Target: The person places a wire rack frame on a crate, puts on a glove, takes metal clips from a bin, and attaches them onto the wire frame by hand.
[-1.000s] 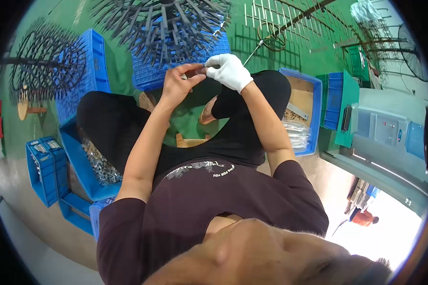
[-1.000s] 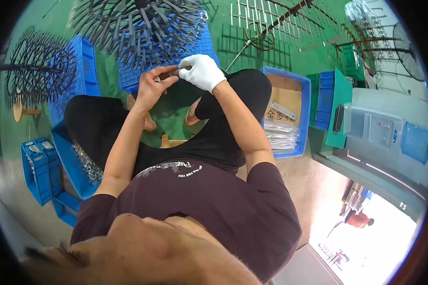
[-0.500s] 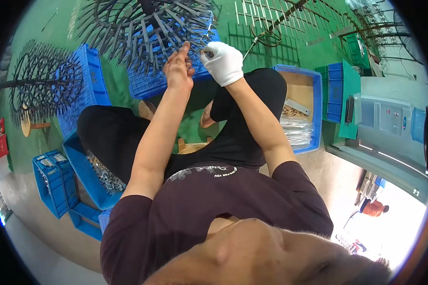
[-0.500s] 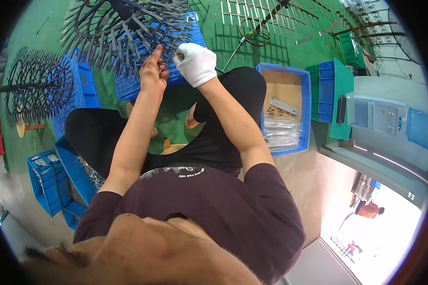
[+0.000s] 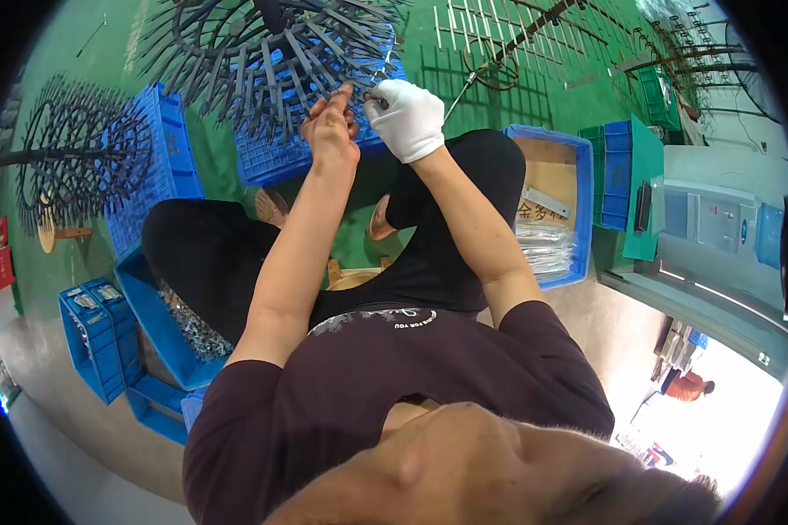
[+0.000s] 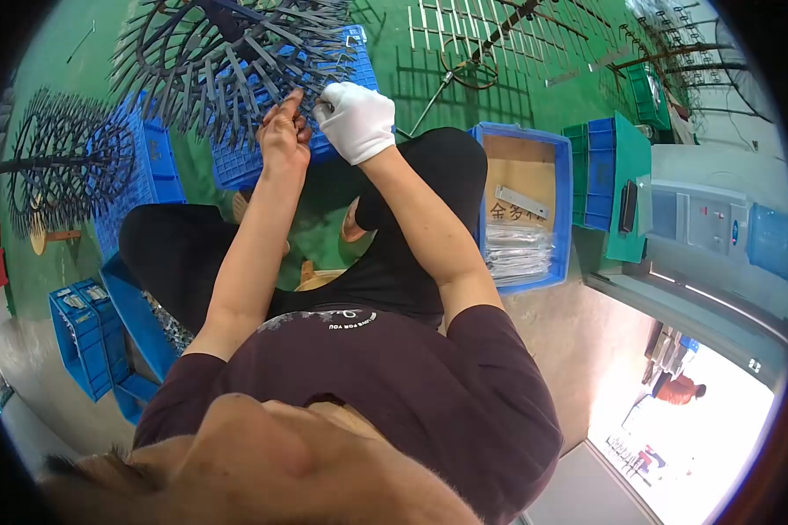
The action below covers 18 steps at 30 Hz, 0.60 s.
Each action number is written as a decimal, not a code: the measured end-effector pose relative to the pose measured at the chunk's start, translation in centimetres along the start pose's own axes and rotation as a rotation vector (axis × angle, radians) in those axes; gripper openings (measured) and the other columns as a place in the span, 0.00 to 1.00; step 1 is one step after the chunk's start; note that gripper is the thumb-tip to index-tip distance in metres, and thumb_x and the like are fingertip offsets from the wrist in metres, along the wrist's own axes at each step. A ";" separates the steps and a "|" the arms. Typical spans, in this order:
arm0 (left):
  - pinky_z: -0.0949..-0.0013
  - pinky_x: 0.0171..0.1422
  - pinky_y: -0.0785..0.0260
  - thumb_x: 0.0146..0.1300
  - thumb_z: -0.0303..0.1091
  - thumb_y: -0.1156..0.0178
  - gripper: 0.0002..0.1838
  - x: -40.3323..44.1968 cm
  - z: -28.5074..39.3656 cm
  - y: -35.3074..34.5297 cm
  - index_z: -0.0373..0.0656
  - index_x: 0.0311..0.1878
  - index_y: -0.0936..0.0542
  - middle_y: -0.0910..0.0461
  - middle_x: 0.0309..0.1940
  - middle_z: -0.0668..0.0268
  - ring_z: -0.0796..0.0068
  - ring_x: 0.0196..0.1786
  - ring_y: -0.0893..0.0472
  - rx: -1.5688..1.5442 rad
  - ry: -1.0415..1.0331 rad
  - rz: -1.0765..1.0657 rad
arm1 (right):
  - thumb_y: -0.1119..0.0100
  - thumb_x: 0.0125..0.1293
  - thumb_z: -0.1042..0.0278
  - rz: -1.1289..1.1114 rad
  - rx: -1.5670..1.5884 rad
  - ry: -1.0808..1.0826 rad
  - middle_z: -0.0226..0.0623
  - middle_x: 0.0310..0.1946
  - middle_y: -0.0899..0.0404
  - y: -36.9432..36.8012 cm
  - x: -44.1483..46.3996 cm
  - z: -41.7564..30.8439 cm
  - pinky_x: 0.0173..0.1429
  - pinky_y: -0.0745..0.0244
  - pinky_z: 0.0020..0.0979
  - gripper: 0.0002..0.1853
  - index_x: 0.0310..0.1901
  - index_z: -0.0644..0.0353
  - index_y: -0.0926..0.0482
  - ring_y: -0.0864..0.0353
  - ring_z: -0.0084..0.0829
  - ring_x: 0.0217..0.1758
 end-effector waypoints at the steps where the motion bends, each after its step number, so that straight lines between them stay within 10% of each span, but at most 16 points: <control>1: 0.77 0.14 0.50 0.52 0.23 0.28 0.18 0.0 0.0 0.0 0.52 0.25 0.31 0.27 0.20 0.73 0.83 0.15 0.35 -0.003 -0.001 0.004 | 0.32 0.51 0.64 0.006 0.000 0.004 0.34 0.26 0.19 0.1 0.1 -0.1 0.33 0.24 0.36 0.05 0.27 0.52 0.18 0.19 0.39 0.30; 18: 0.77 0.16 0.50 0.54 0.22 0.30 0.15 0.2 0.2 -0.2 0.50 0.29 0.29 0.25 0.22 0.72 0.83 0.17 0.35 0.007 -0.017 -0.042 | 0.32 0.49 0.66 0.061 0.015 0.053 0.35 0.25 0.20 0.9 0.0 -0.8 0.31 0.25 0.34 0.04 0.26 0.52 0.18 0.19 0.39 0.27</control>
Point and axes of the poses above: each hand's wrist, its own x-axis towards the middle knuckle, its own y-axis out of the back of the hand, z = x × y, the point moved 10 cm from there along x, towards the middle knuckle
